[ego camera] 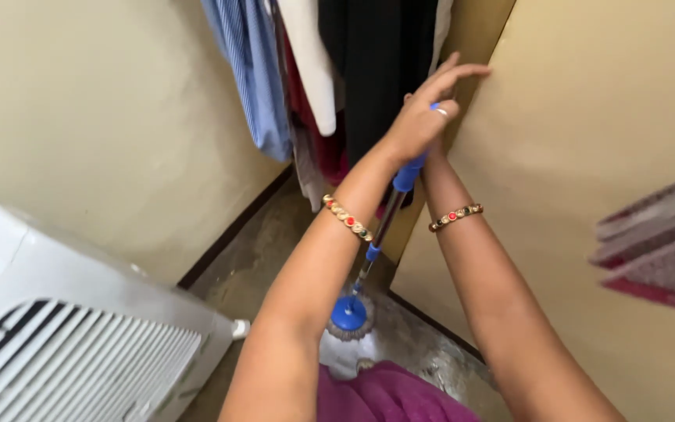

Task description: The person mops the floor around a cooler and furniture using a spin mop. They then open a cabinet door to mop the floor inside before closing it and finishing the task.

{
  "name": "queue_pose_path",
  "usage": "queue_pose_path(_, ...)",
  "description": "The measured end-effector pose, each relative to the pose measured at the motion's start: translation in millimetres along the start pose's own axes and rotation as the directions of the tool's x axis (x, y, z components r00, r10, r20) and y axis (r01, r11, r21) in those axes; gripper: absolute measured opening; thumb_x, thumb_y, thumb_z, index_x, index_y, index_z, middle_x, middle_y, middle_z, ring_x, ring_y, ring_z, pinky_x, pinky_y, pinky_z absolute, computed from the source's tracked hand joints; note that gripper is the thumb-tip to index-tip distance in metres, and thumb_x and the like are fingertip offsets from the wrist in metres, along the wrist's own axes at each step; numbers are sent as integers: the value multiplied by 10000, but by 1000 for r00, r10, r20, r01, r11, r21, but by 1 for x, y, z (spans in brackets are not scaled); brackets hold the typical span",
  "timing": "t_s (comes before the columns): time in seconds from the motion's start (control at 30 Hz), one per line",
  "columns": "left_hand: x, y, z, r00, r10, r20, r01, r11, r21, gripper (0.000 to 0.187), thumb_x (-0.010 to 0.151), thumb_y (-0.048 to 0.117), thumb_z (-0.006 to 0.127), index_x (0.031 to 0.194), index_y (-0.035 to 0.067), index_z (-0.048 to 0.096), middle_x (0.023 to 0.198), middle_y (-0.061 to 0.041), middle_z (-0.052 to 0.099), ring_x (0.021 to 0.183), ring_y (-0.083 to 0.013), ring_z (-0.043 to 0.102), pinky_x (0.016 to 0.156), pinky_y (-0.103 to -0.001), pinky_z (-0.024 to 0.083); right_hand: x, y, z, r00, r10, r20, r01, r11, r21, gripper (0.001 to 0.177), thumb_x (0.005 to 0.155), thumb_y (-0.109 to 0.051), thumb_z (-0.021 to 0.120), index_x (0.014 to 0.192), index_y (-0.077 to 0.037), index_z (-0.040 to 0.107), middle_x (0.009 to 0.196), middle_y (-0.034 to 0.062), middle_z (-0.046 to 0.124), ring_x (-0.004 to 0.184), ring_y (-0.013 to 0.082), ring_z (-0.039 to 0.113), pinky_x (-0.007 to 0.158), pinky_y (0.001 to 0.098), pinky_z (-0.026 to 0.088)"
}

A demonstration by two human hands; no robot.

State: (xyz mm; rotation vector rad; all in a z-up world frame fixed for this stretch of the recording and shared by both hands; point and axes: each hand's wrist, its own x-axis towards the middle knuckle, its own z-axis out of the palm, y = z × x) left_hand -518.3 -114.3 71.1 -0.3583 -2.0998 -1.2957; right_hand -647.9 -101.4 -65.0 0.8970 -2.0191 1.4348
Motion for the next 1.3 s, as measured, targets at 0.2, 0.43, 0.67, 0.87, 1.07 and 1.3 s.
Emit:
queue_pose_path(0.2,38,-47,-29,996,-68,57,82,947,-312,546,898,151,511,1426,31,581,1486,-206,585,1435,-290,516,1220,-381,383,30,18,27,981,144,-130,-75,900,430,584,1151,-262,480,1661,-50,292,1730,138,318,1624,220,291,1340,364,267)
queue_pose_path(0.43,40,-79,-81,954,-299,-7,265,855,-445,775,867,160,536,1618,107,349,1275,-217,588,1071,-255,582,1003,-338,492,18,-39,20,862,219,457,-451,743,494,405,1014,-113,569,1404,-3,586,1304,138,678,1190,227,641,1029,339,507)
queue_pose_path(0.67,53,-121,-73,984,-97,-150,63,975,-215,689,883,162,543,1551,26,443,1579,-208,445,1490,-306,392,1202,-355,362,72,8,17,973,167,-158,-77,884,461,621,879,46,573,1477,10,408,1360,159,616,1260,259,629,1093,363,482)
queue_pose_path(0.87,73,-162,-49,992,-125,15,116,859,-498,661,907,145,513,1541,-23,429,1589,-222,465,1490,-312,433,1223,-353,333,95,-7,3,886,436,160,-460,772,438,498,895,-12,618,1383,-56,525,1234,137,671,1115,238,654,971,344,525)
queue_pose_path(1.07,71,-145,-44,985,-159,73,171,785,-595,652,931,158,502,1545,-42,415,1557,-196,490,1428,-271,479,1196,-336,353,82,-17,-7,953,289,91,-303,915,267,556,845,57,547,1392,-47,536,1252,145,682,1177,253,644,1034,357,481)
queue_pose_path(1.3,36,-97,-63,969,-208,137,247,749,-615,690,888,144,504,1552,-29,440,1486,-160,539,1328,-240,517,1134,-309,380,52,-47,-10,964,240,113,-262,930,256,560,883,38,557,1435,-39,497,1304,167,688,1220,281,667,1045,365,511)
